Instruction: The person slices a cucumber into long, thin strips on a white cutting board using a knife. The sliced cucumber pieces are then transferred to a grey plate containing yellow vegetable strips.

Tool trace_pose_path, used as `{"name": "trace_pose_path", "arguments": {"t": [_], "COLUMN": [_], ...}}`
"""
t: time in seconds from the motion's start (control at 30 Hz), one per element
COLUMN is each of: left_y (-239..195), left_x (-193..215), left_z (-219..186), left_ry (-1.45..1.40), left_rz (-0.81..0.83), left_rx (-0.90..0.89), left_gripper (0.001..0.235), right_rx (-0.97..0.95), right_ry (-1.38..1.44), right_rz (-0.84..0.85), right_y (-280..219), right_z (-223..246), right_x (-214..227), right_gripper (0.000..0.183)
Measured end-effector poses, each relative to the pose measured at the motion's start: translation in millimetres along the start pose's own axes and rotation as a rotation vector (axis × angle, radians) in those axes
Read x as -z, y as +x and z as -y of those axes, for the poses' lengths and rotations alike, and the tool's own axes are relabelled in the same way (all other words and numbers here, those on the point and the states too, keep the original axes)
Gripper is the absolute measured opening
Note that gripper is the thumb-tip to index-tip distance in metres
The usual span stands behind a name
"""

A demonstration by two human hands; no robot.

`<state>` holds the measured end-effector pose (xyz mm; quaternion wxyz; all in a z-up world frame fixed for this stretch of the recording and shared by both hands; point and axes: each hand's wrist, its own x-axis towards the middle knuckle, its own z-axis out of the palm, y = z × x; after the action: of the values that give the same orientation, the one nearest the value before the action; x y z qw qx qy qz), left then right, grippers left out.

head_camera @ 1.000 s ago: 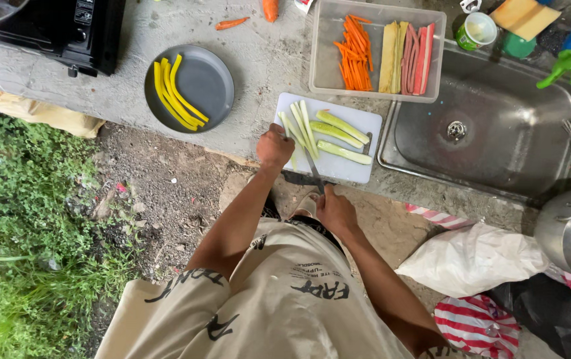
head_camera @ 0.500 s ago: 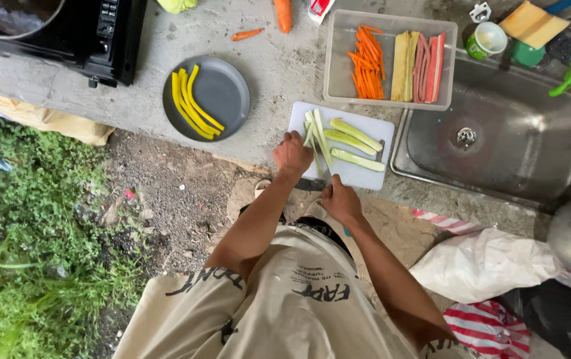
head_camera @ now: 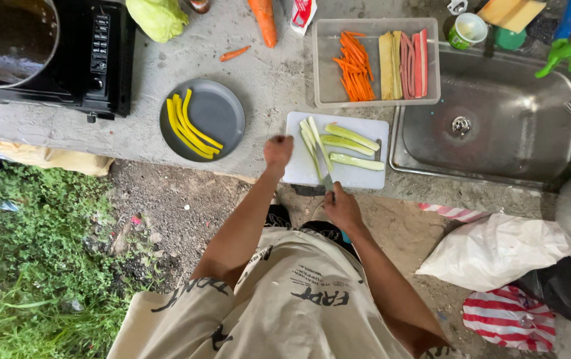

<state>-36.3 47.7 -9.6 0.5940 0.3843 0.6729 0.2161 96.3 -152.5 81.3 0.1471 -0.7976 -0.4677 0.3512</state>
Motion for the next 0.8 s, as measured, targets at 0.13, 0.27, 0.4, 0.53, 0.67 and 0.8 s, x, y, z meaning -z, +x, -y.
{"name": "trace_pose_path", "arguments": {"t": [0.13,0.27,0.4,0.53,0.67,0.8], "left_y": [-42.8,-70.0,-69.2,-57.7,-44.2,-49.8], "left_x": [-16.2,-35.1,-54.1,-74.4,-91.7,-101.9], "left_z": [-15.0,-38.1,-58.4,-48.9,-33.2,-19.8], "left_ry": [0.122,0.493,0.535,0.578,0.644,0.639], "left_rz": [0.131,-0.12,-0.208,-0.235,-0.288,-0.412], "left_rx": [0.02,-0.137,-0.165,-0.082,-0.066,-0.243], "left_gripper": [0.039,0.069,0.079,0.064,0.037,0.037], "right_rx": [-0.038,-0.062,0.024,0.025,0.063,0.103], "right_ry": [-0.096,-0.176,-0.16,-0.147,-0.079,-0.028], "right_rz": [-0.073,-0.058,0.009,0.103,0.159,0.211], "right_y": [3.4,1.2,8.9,20.6,27.0,33.7], "right_z": [-11.4,-28.6,-47.1,-63.3,-75.6,-82.8], "right_x": [27.0,49.0,61.4,63.4,66.4,73.9], "right_gripper": [0.028,0.029,0.03,0.033,0.039,0.038]}}
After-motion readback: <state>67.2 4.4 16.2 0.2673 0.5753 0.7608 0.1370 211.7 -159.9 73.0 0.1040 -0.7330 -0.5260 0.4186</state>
